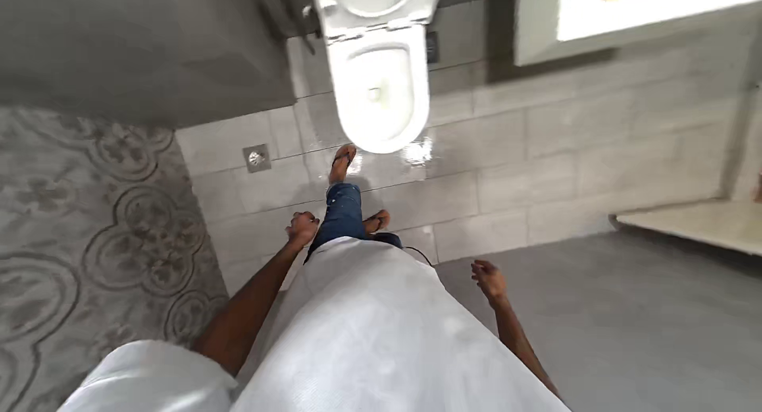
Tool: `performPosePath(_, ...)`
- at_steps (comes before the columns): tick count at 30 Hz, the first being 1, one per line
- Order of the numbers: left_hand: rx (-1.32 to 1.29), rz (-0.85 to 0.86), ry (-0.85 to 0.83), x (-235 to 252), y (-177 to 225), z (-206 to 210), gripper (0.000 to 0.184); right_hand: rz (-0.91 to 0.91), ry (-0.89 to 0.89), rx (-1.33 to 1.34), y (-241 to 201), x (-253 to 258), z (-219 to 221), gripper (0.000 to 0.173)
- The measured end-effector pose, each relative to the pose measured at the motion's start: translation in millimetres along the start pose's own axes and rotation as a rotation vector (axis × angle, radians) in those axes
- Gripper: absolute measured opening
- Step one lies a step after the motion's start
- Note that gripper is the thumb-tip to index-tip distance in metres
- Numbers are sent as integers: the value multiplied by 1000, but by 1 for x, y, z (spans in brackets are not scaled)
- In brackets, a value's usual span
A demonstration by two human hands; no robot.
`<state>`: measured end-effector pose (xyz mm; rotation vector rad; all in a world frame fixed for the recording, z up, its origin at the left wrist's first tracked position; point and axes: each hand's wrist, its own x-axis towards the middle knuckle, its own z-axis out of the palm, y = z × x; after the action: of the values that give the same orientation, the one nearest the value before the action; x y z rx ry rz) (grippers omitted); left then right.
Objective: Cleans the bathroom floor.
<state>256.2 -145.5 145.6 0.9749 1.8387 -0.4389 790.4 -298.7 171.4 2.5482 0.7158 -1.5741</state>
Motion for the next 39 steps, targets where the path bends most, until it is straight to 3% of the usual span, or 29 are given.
performPosePath(6, 29, 334, 25, -18, 126, 18, 34, -36, -2, 75, 40, 4, -54, 49)
performPosePath(10, 119, 298, -18, -24, 196, 37, 36, -116, -85, 123, 63, 22, -89, 48)
performPosePath(15, 376, 169, -134, 1, 292, 92, 43, -37, -57, 202, 126, 55, -166, 46)
performPosePath(19, 555, 224, -245, -27, 418, 133, 43, 177, 9, 284, 178, 68, -247, 45)
performPosePath(24, 601, 487, -285, -45, 602, 179, 39, 193, 228, 556, 195, 86, -337, 37)
performPosePath(29, 459, 626, -197, -79, 774, 224, 33, 164, 72, 576, 224, 161, -395, 37)
performPosePath(34, 392, 596, -115, -98, 849, 293, 37, 101, -187, 432, 280, 232, -483, 47)
performPosePath(36, 464, 560, -120, -117, 883, 328, 38, 51, -130, 420, 289, 263, -561, 46)
performPosePath(39, 591, 506, -137, -140, 900, 373, 37, 45, -2, 402, 298, 288, -665, 43)
